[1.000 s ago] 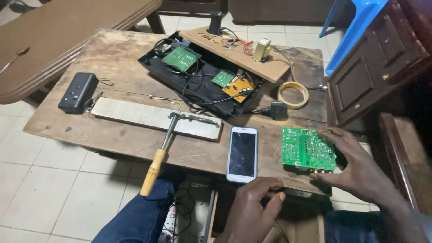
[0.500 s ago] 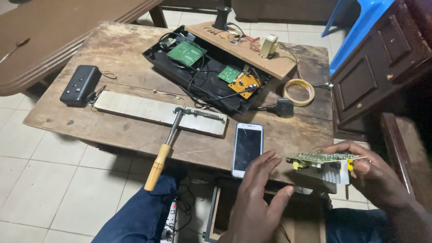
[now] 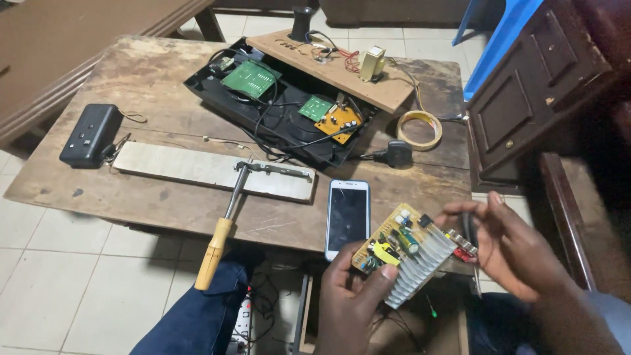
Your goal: Inspecting and examining a green circuit board and small electronic components on a wooden workbench.
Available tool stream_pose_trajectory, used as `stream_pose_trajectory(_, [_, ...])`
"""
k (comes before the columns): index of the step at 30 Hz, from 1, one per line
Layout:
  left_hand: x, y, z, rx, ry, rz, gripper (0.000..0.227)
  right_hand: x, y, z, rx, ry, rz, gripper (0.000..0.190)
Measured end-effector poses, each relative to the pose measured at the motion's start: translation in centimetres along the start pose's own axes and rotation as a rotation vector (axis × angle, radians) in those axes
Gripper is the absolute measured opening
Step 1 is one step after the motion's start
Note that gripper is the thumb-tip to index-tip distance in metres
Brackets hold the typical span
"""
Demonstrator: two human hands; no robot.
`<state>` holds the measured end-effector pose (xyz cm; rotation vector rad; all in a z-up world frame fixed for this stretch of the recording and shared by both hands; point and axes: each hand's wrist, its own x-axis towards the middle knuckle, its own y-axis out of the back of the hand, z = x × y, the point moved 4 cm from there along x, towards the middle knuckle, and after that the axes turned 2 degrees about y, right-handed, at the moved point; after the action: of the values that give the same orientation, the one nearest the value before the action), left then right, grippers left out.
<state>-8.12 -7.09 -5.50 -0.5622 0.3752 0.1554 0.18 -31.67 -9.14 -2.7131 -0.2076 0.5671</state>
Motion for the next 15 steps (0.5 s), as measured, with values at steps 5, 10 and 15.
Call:
stream_pose_trajectory(5, [0.7, 0.7, -1.4, -0.165, 0.15, 0.107, 0.043, 2.3, 2.3, -1.6, 0.047, 0.286, 0.303, 0.04])
stream_pose_trajectory(10, [2.0, 2.3, -4.1, -0.346, 0.195, 0.083, 0.056, 3.3, 3.6, -1.7, 0.004, 0.429, 0.52, 0.017])
stream_pose_trajectory(15, [0.6, 0.9, -2.0, -0.524, 0.306, 0.173, 0.059, 4.3, 4.3, -2.0, -0.016, 0.633, 0.638, 0.012])
